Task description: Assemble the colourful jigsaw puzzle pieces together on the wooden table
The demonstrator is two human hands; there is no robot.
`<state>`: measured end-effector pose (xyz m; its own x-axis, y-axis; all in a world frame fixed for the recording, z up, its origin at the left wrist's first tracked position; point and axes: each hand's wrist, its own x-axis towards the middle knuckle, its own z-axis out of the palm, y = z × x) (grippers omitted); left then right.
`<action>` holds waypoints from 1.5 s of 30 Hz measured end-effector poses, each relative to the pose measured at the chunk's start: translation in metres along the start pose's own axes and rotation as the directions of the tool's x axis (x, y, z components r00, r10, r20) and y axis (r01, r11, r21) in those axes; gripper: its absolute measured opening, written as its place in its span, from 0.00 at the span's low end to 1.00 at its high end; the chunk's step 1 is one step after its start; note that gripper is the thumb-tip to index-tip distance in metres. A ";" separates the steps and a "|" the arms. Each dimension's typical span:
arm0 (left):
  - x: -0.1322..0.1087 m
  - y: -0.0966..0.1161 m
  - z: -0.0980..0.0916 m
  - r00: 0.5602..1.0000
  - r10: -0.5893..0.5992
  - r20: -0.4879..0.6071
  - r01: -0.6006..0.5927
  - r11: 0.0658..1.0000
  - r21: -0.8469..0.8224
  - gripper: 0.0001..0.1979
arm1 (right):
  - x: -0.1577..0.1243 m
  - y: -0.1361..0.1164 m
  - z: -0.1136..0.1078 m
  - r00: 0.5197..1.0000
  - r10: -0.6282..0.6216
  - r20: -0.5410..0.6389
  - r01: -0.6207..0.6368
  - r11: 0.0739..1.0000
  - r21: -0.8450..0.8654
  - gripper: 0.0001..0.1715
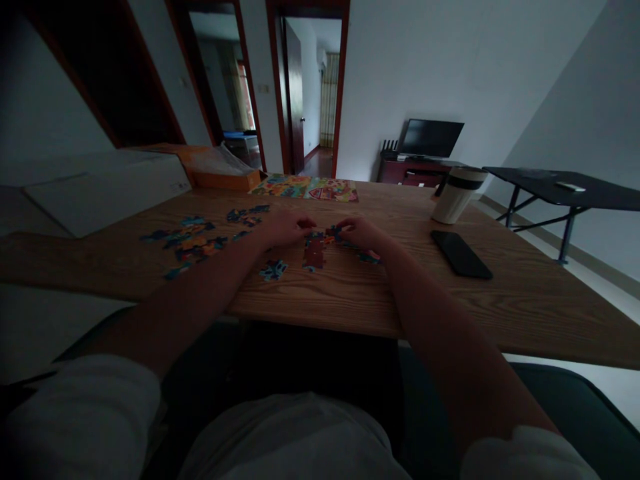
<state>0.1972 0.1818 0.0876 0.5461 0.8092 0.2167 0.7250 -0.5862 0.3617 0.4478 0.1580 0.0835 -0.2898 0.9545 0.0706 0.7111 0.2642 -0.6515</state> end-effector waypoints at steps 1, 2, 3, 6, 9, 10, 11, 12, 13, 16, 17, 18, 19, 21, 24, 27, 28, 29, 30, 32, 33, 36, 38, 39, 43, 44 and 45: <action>0.000 0.000 0.001 1.000 0.001 0.025 -0.001 1.000 -0.001 0.18 | 0.000 0.001 0.001 1.000 0.010 -0.006 -0.010 1.000 -0.018 0.17; 0.000 0.000 0.003 0.999 -0.005 0.052 0.005 1.000 -0.002 0.18 | 0.001 0.001 0.001 1.000 0.020 -0.016 -0.021 0.999 -0.034 0.17; 0.000 0.000 0.004 0.997 -0.015 0.076 0.015 1.000 -0.001 0.18 | 0.002 0.002 0.003 0.999 0.026 -0.024 -0.027 0.998 -0.048 0.18; -0.001 -0.001 0.005 0.991 -0.033 0.129 0.029 0.999 0.028 0.19 | 0.004 0.004 0.008 0.999 0.006 -0.039 -0.010 0.996 -0.093 0.18; -0.003 0.001 0.006 0.986 0.007 0.164 -0.016 0.999 0.050 0.19 | 0.007 0.004 0.014 0.999 -0.026 -0.048 0.018 0.986 -0.167 0.19; -0.004 0.002 0.005 0.984 0.027 0.178 -0.037 0.998 0.049 0.19 | 0.008 0.004 0.015 0.998 -0.032 -0.048 0.022 0.982 -0.188 0.19; -0.004 0.003 0.005 0.982 0.043 0.186 -0.053 0.997 0.049 0.19 | 0.008 0.003 0.016 0.998 -0.038 -0.048 0.027 0.979 -0.203 0.19; -0.005 0.004 0.005 0.980 0.053 0.192 -0.064 0.997 0.051 0.19 | 0.008 0.003 0.017 0.998 -0.041 -0.049 0.029 0.977 -0.213 0.20; -0.005 0.005 0.004 0.979 0.056 0.198 -0.069 0.996 0.060 0.19 | 0.008 0.002 0.017 0.998 -0.040 -0.050 0.028 0.976 -0.216 0.20; -0.006 0.007 0.003 0.974 0.031 0.224 -0.055 0.993 0.101 0.20 | 0.007 -0.001 0.013 0.999 -0.020 -0.032 0.013 0.982 -0.191 0.20; -0.006 0.008 0.003 0.972 0.024 0.232 -0.050 0.993 0.109 0.20 | 0.006 -0.002 0.011 1.000 -0.015 -0.020 0.011 0.984 -0.178 0.20; -0.006 0.008 0.002 0.971 0.021 0.238 -0.049 0.993 0.112 0.20 | 0.005 -0.002 0.008 1.000 -0.015 -0.003 0.014 0.986 -0.166 0.19; -0.005 0.008 0.002 0.971 0.022 0.239 -0.049 0.993 0.110 0.20 | 0.004 -0.003 0.005 1.000 -0.015 0.017 0.018 0.988 -0.156 0.19; -0.005 0.007 0.002 0.972 0.030 0.233 -0.054 0.994 0.096 0.20 | 0.002 -0.004 -0.002 0.998 -0.010 0.069 0.019 0.990 -0.137 0.17; -0.005 0.005 0.003 0.972 0.037 0.234 -0.059 0.995 0.085 0.21 | -0.001 -0.005 -0.011 0.989 0.010 0.149 0.006 0.994 -0.107 0.14; -0.005 0.006 0.002 0.967 0.054 0.250 -0.079 0.993 0.092 0.21 | -0.003 -0.004 -0.014 0.985 0.014 0.172 0.001 0.996 -0.087 0.15; -0.005 0.006 0.002 0.965 0.058 0.254 -0.085 0.992 0.097 0.21 | -0.003 -0.004 -0.013 0.983 0.016 0.182 -0.001 0.997 -0.082 0.16; -0.005 0.007 0.002 0.965 0.058 0.256 -0.087 0.991 0.103 0.21 | -0.003 -0.004 -0.012 0.980 0.017 0.196 -0.002 0.997 -0.080 0.16; -0.005 0.008 0.001 0.965 0.057 0.258 -0.087 0.990 0.107 0.21 | -0.003 -0.004 -0.010 0.978 0.022 0.208 -0.004 0.996 -0.084 0.16; -0.005 0.009 0.001 0.965 0.057 0.255 -0.089 0.990 0.113 0.22 | -0.003 -0.005 -0.007 0.975 0.039 0.218 -0.016 0.995 -0.103 0.15; -0.005 0.009 0.000 0.966 0.055 0.253 -0.087 0.989 0.116 0.22 | -0.003 -0.006 -0.005 0.975 0.047 0.215 -0.023 0.993 -0.116 0.14; -0.004 0.008 0.000 0.966 0.043 0.254 -0.075 0.990 0.116 0.22 | -0.005 -0.009 -0.004 0.974 0.072 0.213 -0.041 0.988 -0.146 0.13; -0.004 0.007 0.000 0.967 0.031 0.252 -0.063 0.991 0.119 0.22 | -0.006 -0.011 -0.006 0.973 0.079 0.219 -0.041 0.985 -0.170 0.13; -0.004 0.007 0.001 0.968 0.026 0.248 -0.058 0.990 0.125 0.22 | -0.007 -0.012 -0.006 0.972 0.079 0.223 -0.038 0.983 -0.180 0.13; -0.005 0.007 0.001 0.970 0.021 0.242 -0.060 0.986 0.156 0.22 | -0.008 -0.013 -0.007 0.967 0.069 0.245 -0.022 0.982 -0.189 0.13; -0.005 0.007 0.001 0.969 0.029 0.247 -0.069 0.985 0.157 0.22 | -0.008 -0.014 -0.006 0.967 0.069 0.246 -0.020 0.981 -0.194 0.14; -0.005 0.007 0.001 0.967 0.038 0.252 -0.080 0.984 0.157 0.22 | -0.008 -0.015 -0.005 0.968 0.067 0.243 -0.017 0.979 -0.205 0.14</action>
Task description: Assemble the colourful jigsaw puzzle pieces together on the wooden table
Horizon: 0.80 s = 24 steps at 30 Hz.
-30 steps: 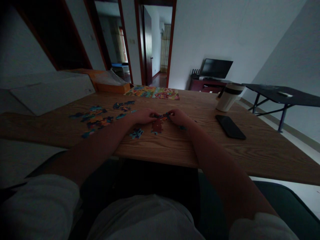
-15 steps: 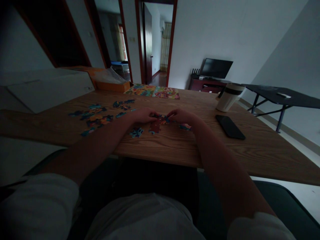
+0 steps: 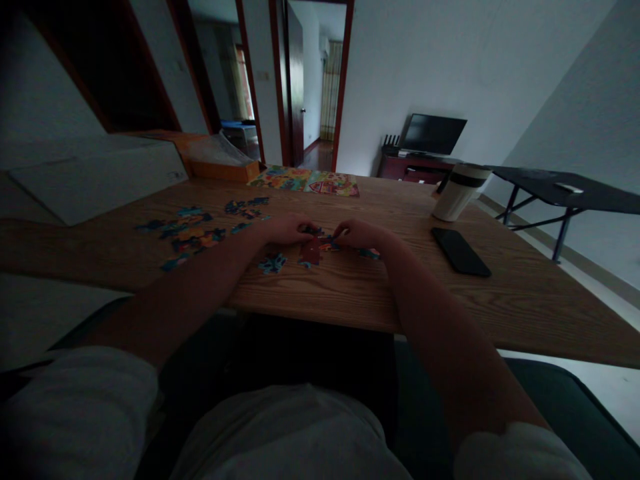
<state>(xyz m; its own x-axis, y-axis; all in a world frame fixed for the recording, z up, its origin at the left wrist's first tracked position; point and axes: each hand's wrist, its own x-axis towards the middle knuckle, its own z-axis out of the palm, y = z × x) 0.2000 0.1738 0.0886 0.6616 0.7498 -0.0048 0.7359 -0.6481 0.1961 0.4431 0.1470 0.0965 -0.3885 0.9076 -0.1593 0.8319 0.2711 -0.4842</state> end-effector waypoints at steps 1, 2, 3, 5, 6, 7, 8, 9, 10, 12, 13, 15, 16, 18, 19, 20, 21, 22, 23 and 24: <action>0.000 0.000 0.000 1.000 0.006 0.001 -0.006 1.000 0.002 0.22 | 0.000 -0.001 0.001 1.000 0.000 -0.005 0.000 1.000 -0.016 0.14; 0.000 0.000 0.000 1.000 0.009 0.000 -0.009 1.000 0.005 0.22 | -0.001 -0.003 0.001 1.000 0.000 -0.009 -0.001 0.999 -0.033 0.14; 0.000 0.000 0.001 1.000 0.009 0.000 -0.009 1.000 0.007 0.22 | -0.001 -0.004 0.002 1.000 0.001 -0.013 -0.001 0.999 -0.045 0.13; 0.001 -0.001 0.002 1.000 0.011 -0.003 -0.011 1.000 0.006 0.22 | -0.001 -0.007 0.003 1.000 0.010 -0.021 -0.011 0.998 -0.059 0.13; 0.001 -0.002 0.002 1.000 0.013 -0.004 -0.013 1.000 0.004 0.23 | -0.002 -0.008 0.003 1.000 0.014 -0.023 -0.015 0.998 -0.063 0.13; 0.002 -0.003 0.003 1.000 0.014 -0.006 -0.014 1.000 0.002 0.23 | -0.002 -0.008 0.004 1.000 0.017 -0.026 -0.019 0.998 -0.064 0.13; 0.002 -0.003 0.003 1.000 0.014 -0.006 -0.014 1.000 0.000 0.23 | -0.002 -0.009 0.005 0.999 0.024 -0.030 -0.026 0.997 -0.068 0.15; 0.002 -0.004 0.004 1.000 0.012 -0.007 -0.012 1.000 0.000 0.23 | -0.001 -0.009 0.006 0.999 0.032 -0.034 -0.034 0.997 -0.073 0.16; 0.002 -0.004 0.004 1.000 0.009 -0.008 -0.009 1.000 0.001 0.23 | 0.000 -0.008 0.007 0.998 0.040 -0.039 -0.043 0.996 -0.081 0.18; 0.002 -0.002 0.004 1.000 0.015 -0.016 -0.015 1.000 -0.001 0.24 | 0.002 -0.007 0.010 0.997 0.057 -0.055 -0.062 0.993 -0.102 0.22; 0.001 0.000 0.003 0.999 0.033 -0.025 -0.033 0.999 -0.007 0.24 | 0.004 -0.007 0.011 0.996 0.066 -0.062 -0.073 0.991 -0.115 0.24; -0.001 0.005 0.001 0.994 0.109 -0.019 -0.109 0.993 -0.038 0.23 | 0.007 -0.006 0.014 0.994 0.074 -0.077 -0.084 0.988 -0.129 0.25; -0.003 0.008 -0.001 0.987 0.161 -0.002 -0.160 0.985 -0.065 0.21 | 0.008 -0.006 0.015 0.994 0.078 -0.081 -0.088 0.988 -0.128 0.24; -0.006 0.014 -0.004 0.967 0.248 0.050 -0.241 0.962 -0.128 0.18 | 0.010 -0.004 0.015 0.993 0.076 -0.090 -0.086 0.990 -0.113 0.23; -0.008 0.018 -0.005 0.960 0.271 0.076 -0.257 0.953 -0.159 0.17 | 0.010 -0.003 0.014 0.992 0.072 -0.106 -0.083 0.991 -0.102 0.22; -0.010 0.020 -0.007 0.955 0.279 0.099 -0.258 0.948 -0.188 0.17 | 0.011 -0.001 0.013 0.989 0.064 -0.133 -0.077 0.993 -0.095 0.20; -0.012 0.023 -0.007 0.954 0.277 0.118 -0.248 0.945 -0.211 0.17 | 0.011 0.001 0.011 0.984 0.052 -0.169 -0.068 0.994 -0.090 0.18; -0.013 0.025 -0.008 0.953 0.272 0.134 -0.237 0.944 -0.230 0.17 | 0.011 0.002 0.010 0.976 0.044 -0.213 -0.063 0.994 -0.084 0.15; -0.015 0.026 -0.008 0.952 0.269 0.146 -0.229 0.942 -0.245 0.18 | 0.011 0.004 0.008 0.965 0.041 -0.258 -0.062 0.995 -0.075 0.13; -0.016 0.028 -0.009 0.950 0.270 0.155 -0.226 0.940 -0.255 0.18 | 0.011 0.006 0.006 0.953 0.044 -0.299 -0.065 0.996 -0.061 0.11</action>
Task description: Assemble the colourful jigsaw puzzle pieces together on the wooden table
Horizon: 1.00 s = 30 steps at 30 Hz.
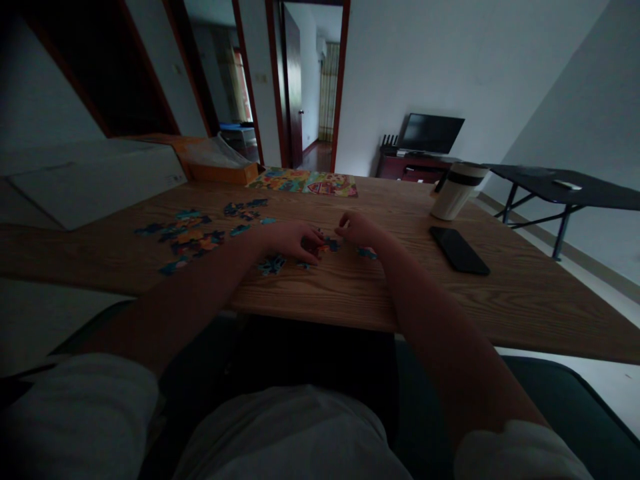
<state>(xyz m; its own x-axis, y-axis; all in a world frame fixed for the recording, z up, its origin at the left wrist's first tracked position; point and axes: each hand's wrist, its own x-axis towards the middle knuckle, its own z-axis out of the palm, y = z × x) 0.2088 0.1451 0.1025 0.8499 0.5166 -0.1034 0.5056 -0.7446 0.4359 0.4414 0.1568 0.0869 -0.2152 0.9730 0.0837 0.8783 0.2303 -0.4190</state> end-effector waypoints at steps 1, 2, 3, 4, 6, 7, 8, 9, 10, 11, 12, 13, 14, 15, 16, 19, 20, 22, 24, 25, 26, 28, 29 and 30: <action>0.000 0.001 0.000 1.000 0.002 0.007 -0.002 1.000 -0.006 0.19 | 0.000 0.001 -0.002 0.999 0.015 -0.032 -0.014 1.000 0.016 0.10; -0.001 0.002 0.001 1.000 0.005 0.013 -0.005 1.000 -0.008 0.20 | 0.001 0.002 -0.003 0.998 0.033 -0.052 -0.031 0.999 0.036 0.09; -0.001 0.002 0.001 1.000 0.006 0.016 -0.005 1.000 -0.011 0.21 | 0.001 0.003 -0.004 0.997 0.052 -0.065 -0.049 0.997 0.055 0.09; -0.001 0.003 0.002 1.000 0.002 0.020 -0.002 1.000 -0.019 0.22 | 0.001 0.003 -0.005 0.995 0.065 -0.072 -0.061 0.996 0.069 0.09; 0.000 0.003 0.002 1.000 -0.013 0.026 0.014 0.999 -0.043 0.22 | 0.001 0.003 -0.006 0.994 0.071 -0.079 -0.065 0.994 0.084 0.11; 0.000 0.003 0.002 0.999 -0.022 0.028 0.023 0.998 -0.050 0.22 | 0.001 0.003 -0.005 0.994 0.068 -0.083 -0.061 0.995 0.084 0.12; 0.000 0.003 0.002 0.999 -0.031 0.030 0.033 0.998 -0.051 0.22 | 0.001 0.002 -0.005 0.994 0.064 -0.088 -0.057 0.995 0.082 0.12; 0.000 0.003 0.001 0.999 -0.043 0.029 0.044 0.998 -0.044 0.23 | 0.001 0.003 -0.005 0.994 0.061 -0.092 -0.054 0.995 0.080 0.13; -0.001 0.003 0.001 0.998 -0.057 0.028 0.058 0.998 -0.030 0.24 | 0.002 0.003 -0.005 0.994 0.055 -0.096 -0.047 0.996 0.079 0.13; -0.001 0.003 0.000 0.997 -0.070 0.023 0.070 0.997 -0.016 0.25 | 0.002 0.004 -0.004 0.994 0.047 -0.103 -0.039 0.996 0.080 0.12; -0.002 0.003 -0.001 0.997 -0.080 0.018 0.080 0.997 -0.003 0.26 | 0.003 0.004 -0.004 0.993 0.041 -0.111 -0.032 0.996 0.081 0.12; -0.002 0.003 -0.001 0.996 -0.087 0.012 0.087 0.996 0.004 0.26 | 0.003 0.005 -0.004 0.992 0.039 -0.120 -0.028 0.996 0.084 0.11; -0.003 0.003 -0.001 0.996 -0.090 0.007 0.090 0.996 0.006 0.26 | 0.004 0.006 -0.004 0.991 0.036 -0.129 -0.025 0.996 0.086 0.11; -0.003 0.002 -0.001 0.996 -0.090 0.003 0.090 0.996 0.002 0.26 | 0.004 0.007 -0.003 0.990 0.035 -0.135 -0.023 0.996 0.089 0.11; -0.004 0.001 -0.001 0.996 -0.087 0.002 0.087 0.996 -0.006 0.26 | 0.004 0.007 -0.003 0.990 0.037 -0.137 -0.025 0.995 0.092 0.12; -0.004 -0.003 0.000 0.997 -0.082 0.010 0.082 0.995 -0.048 0.27 | 0.005 0.008 -0.003 0.990 0.042 -0.135 -0.027 0.994 0.106 0.14; -0.005 -0.004 0.000 0.996 -0.083 0.017 0.084 0.995 -0.060 0.28 | 0.005 0.008 -0.004 0.989 0.045 -0.138 -0.030 0.993 0.112 0.14; -0.007 -0.004 -0.006 0.994 -0.107 0.012 0.107 0.993 -0.039 0.31 | 0.004 0.008 -0.004 0.988 0.051 -0.147 -0.032 0.991 0.132 0.15; -0.014 -0.002 -0.018 0.985 -0.159 -0.069 0.162 0.986 0.038 0.33 | 0.004 0.008 -0.005 0.986 0.055 -0.157 -0.031 0.988 0.152 0.16; -0.019 -0.002 -0.026 0.973 -0.182 -0.144 0.195 0.978 0.076 0.33 | 0.004 0.008 -0.005 0.985 0.056 -0.161 -0.030 0.986 0.163 0.17; -0.025 -0.001 -0.036 0.951 -0.202 -0.233 0.230 0.968 0.101 0.32 | 0.004 0.009 -0.006 0.985 0.056 -0.166 -0.028 0.985 0.171 0.17; -0.041 -0.001 -0.058 0.889 -0.229 -0.395 0.286 0.954 0.091 0.30 | 0.003 0.008 -0.007 0.983 0.057 -0.176 -0.024 0.982 0.185 0.17; -0.051 -0.003 -0.069 0.856 -0.245 -0.454 0.310 0.948 0.073 0.30 | 0.002 0.008 -0.007 0.982 0.055 -0.182 -0.020 0.982 0.190 0.17; -0.062 -0.005 -0.079 0.826 -0.264 -0.499 0.335 0.940 0.058 0.31 | 0.001 0.008 -0.007 0.981 0.053 -0.188 -0.016 0.982 0.190 0.17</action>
<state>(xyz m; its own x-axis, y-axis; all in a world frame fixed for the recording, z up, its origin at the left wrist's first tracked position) 0.1422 0.1504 0.1773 0.4947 0.8337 0.2455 0.7689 -0.5515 0.3234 0.4516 0.1601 0.0903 -0.0845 0.9695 0.2302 0.7843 0.2072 -0.5847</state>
